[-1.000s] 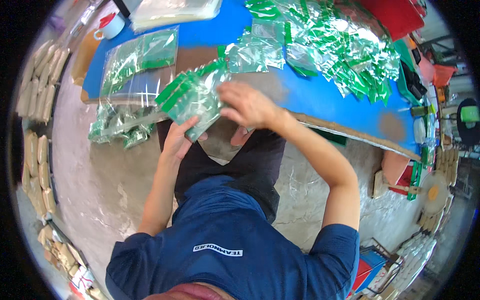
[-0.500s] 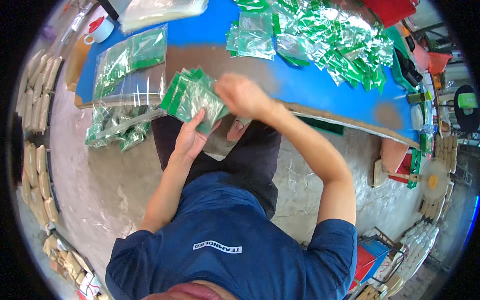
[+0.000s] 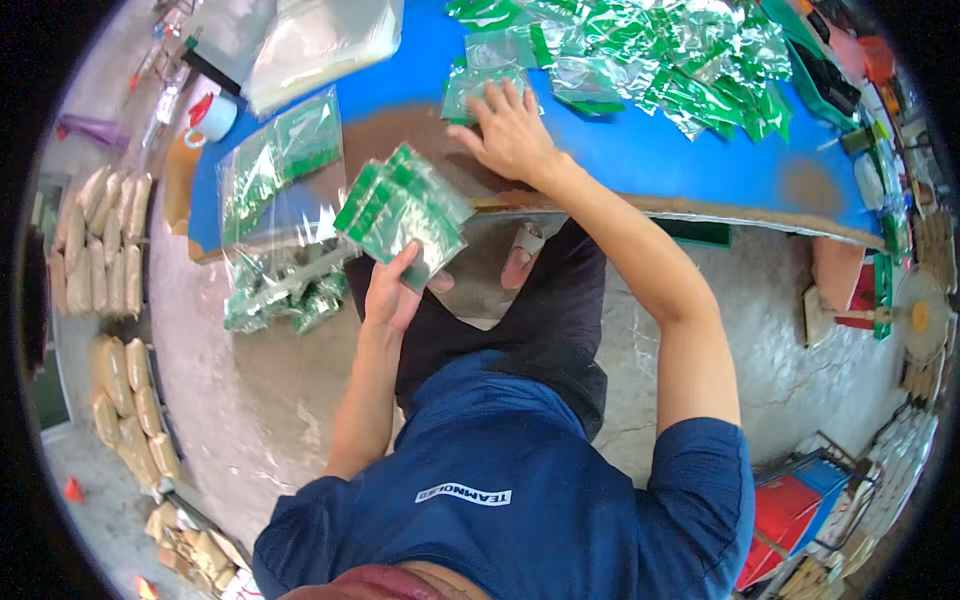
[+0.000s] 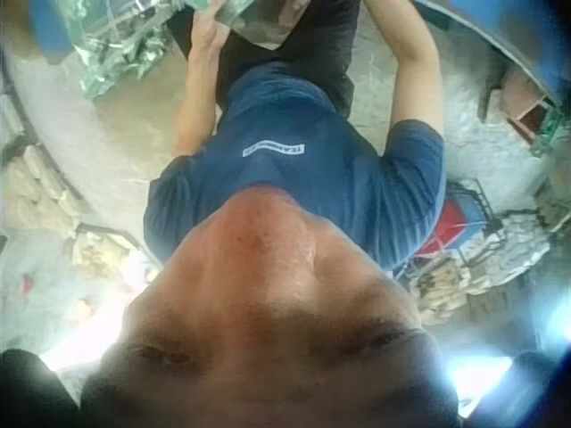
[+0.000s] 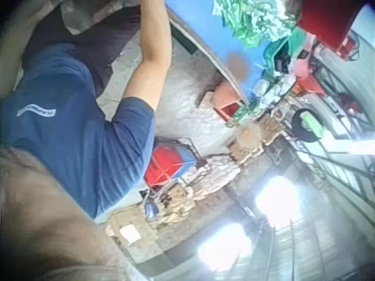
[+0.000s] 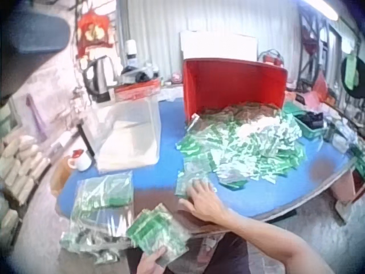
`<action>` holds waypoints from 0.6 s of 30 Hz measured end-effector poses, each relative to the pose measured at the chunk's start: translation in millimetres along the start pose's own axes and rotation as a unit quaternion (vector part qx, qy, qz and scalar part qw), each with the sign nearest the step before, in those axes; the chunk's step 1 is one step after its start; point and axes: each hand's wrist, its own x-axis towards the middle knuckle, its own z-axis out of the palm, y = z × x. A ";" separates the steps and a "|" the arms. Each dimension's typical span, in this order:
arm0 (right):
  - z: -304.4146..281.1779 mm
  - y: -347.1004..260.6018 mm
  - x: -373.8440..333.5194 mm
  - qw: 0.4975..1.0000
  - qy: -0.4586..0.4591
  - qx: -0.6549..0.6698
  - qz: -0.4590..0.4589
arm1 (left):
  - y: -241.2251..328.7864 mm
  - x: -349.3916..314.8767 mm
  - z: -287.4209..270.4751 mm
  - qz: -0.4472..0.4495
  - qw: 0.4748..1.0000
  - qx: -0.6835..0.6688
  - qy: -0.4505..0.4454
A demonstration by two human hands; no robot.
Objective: Sorting through green plastic packets and packing them into a larger clear plastic bag.
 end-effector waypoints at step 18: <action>-24.5 -27.9 1.3 0.954 -0.202 0.171 -0.141 | -12.7 -3.8 19.5 -0.049 0.991 -0.117 0.031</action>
